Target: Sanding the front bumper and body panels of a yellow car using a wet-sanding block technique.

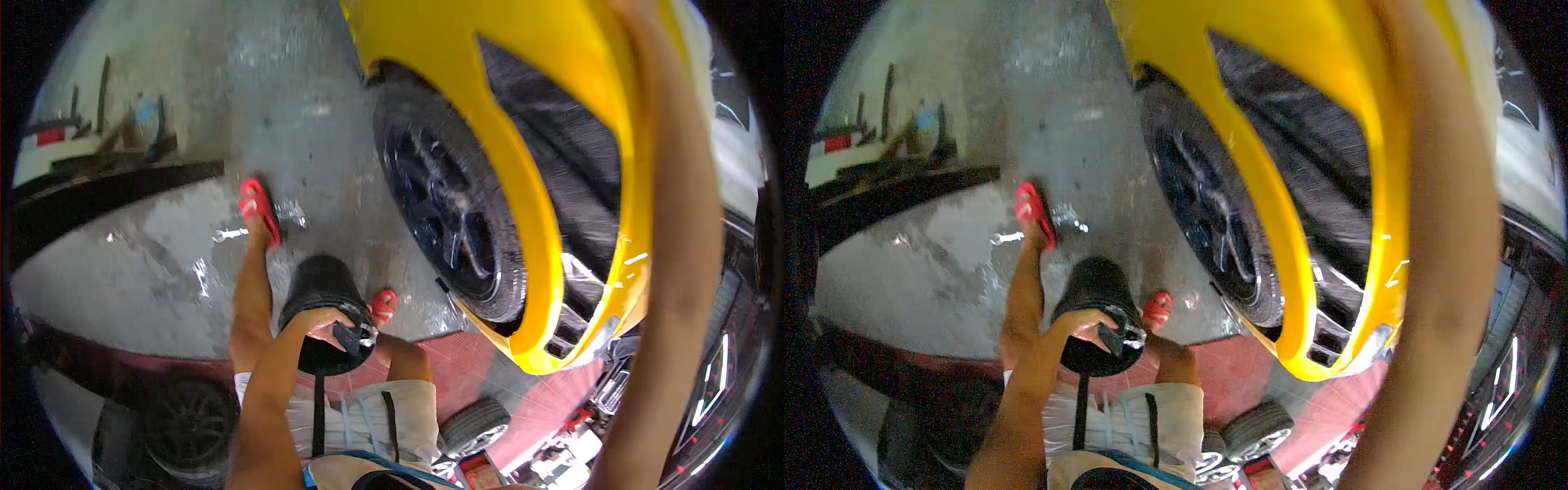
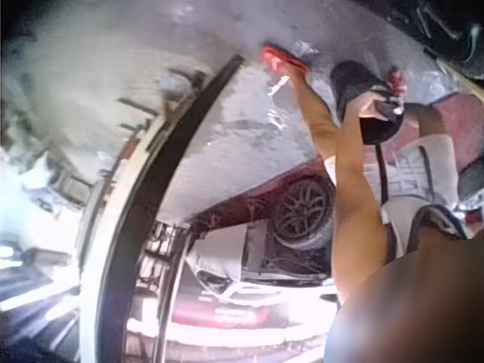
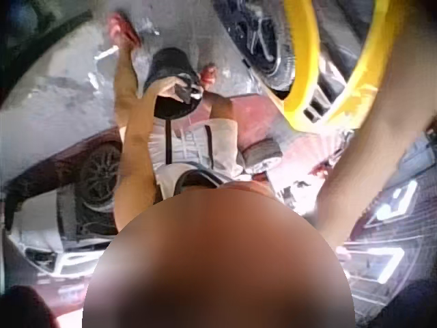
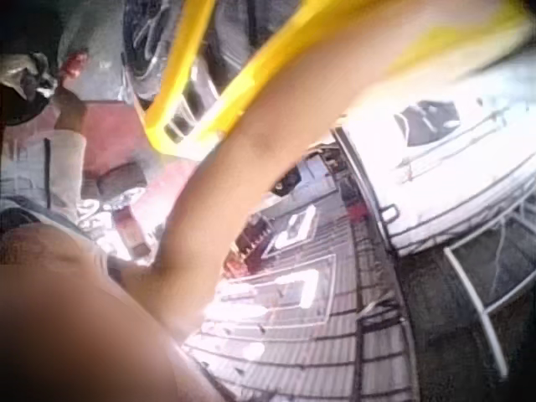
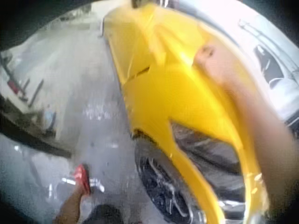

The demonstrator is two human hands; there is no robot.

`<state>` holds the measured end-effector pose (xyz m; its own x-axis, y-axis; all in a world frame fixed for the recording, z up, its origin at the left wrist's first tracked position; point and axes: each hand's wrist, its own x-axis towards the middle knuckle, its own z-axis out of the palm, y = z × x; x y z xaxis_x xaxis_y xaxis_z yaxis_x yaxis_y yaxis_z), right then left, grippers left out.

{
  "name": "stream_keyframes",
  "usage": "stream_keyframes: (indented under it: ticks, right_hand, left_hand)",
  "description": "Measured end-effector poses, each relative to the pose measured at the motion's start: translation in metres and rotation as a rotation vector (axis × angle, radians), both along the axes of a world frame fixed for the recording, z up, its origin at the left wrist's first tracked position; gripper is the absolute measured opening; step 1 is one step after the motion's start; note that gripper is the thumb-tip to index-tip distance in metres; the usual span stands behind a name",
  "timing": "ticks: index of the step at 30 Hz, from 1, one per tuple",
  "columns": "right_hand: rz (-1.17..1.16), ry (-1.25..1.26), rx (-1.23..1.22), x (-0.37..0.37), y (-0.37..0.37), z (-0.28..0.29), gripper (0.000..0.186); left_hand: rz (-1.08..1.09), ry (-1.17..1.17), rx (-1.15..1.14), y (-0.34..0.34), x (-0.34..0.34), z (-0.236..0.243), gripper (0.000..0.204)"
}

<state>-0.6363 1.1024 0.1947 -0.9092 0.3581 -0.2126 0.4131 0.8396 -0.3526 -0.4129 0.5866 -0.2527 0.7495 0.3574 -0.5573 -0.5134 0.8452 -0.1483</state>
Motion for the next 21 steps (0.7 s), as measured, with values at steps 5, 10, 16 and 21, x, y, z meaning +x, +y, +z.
stream_keyframes:
  ticks: [5,10,16,21]
  right_hand:
    - [-0.218,0.389,0.437,0.008,0.023,-0.014,0.047]
    - [-0.255,0.556,0.474,0.005,0.043,-0.028,0.024]
    - [-0.188,0.637,0.389,0.004,0.040,-0.038,0.022]
    - [-0.174,0.542,0.455,-0.010,0.024,-0.020,0.020]
  left_hand:
    - [0.239,0.553,0.262,0.154,-0.144,0.229,0.046]
    - [0.848,1.169,0.184,0.307,-0.186,0.411,0.052]
    - [0.972,2.067,0.460,0.403,-0.123,0.365,0.073]
    - [0.992,2.102,0.344,0.448,-0.269,0.315,0.070]
